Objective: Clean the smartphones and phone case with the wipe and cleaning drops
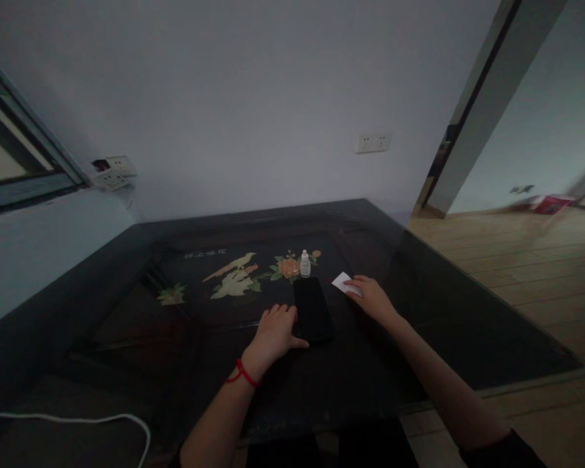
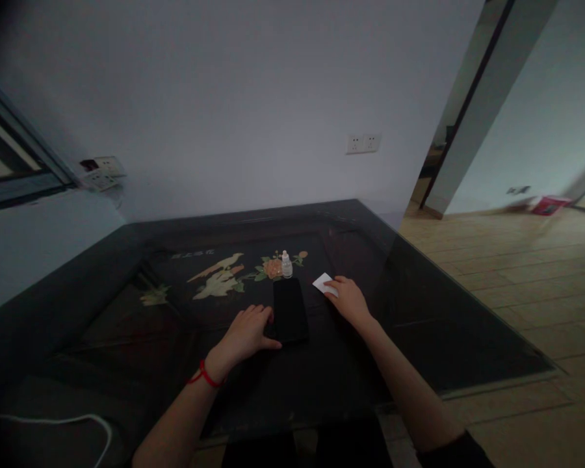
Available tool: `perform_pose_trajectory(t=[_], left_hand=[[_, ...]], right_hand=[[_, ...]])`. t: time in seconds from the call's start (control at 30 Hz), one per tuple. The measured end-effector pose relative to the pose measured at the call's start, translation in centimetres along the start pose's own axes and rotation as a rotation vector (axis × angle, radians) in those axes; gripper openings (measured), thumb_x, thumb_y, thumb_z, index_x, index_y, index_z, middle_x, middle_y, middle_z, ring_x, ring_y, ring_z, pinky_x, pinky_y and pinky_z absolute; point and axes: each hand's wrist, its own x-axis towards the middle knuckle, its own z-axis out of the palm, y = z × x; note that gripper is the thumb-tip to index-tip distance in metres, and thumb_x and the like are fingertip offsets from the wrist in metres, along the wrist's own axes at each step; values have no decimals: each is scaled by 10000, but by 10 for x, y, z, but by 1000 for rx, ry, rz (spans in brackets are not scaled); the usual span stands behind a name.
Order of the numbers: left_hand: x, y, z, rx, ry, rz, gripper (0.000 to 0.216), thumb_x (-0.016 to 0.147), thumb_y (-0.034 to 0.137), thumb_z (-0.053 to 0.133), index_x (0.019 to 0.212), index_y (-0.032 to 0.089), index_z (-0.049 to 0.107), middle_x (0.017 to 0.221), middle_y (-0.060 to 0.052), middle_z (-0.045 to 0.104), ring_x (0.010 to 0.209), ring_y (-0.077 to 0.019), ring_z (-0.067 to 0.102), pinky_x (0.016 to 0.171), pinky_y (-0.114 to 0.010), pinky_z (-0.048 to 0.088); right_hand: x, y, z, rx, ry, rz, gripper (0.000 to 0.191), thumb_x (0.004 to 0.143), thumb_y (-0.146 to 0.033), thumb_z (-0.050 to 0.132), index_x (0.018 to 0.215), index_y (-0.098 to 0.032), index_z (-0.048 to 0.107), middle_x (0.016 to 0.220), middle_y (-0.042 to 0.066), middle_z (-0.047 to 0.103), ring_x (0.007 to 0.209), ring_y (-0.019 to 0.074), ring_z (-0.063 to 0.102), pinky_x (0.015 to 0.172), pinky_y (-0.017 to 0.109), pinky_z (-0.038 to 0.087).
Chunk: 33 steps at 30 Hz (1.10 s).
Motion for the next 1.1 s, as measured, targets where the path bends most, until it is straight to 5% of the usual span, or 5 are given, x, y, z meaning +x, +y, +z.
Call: perform_pose_trajectory(t=[0.33,0.53,0.7,1.1], left_hand=[[3,-3,1,-42,-3,-15,552,596,495,773,1002,202,540,1100,-99,627,1080,-314,541,833,-358,385],[3,-4,2,-69,-15,-12,561,595,473,782,1014,202,525,1090,-98,623,1073,-316,545,811,-354,388],[4,-5,2,-100,-11,-3,604,575,460,799,1031,203,497,1110,-89,596,1060,-293,546,827,-346,384],[6,-9,3,-204,41,54,602,614,593,736,993,202,479,1026,-76,605,974,-266,564,782,-330,388]], right_hand=[[-15,-46,21,72,42,-47,269,867,-281,552,1046,-142,696,1149,198,607,1090,320,512,944,431,383],[42,-45,8,288,38,-62,253,863,-241,558,1082,-184,669,994,76,688,901,182,618,842,301,460],[93,-64,33,446,24,-52,399,748,-272,701,1124,-155,638,999,75,708,798,156,656,740,267,489],[95,-59,51,573,0,-63,248,692,-215,745,920,-153,669,904,64,714,803,173,651,755,272,469]])
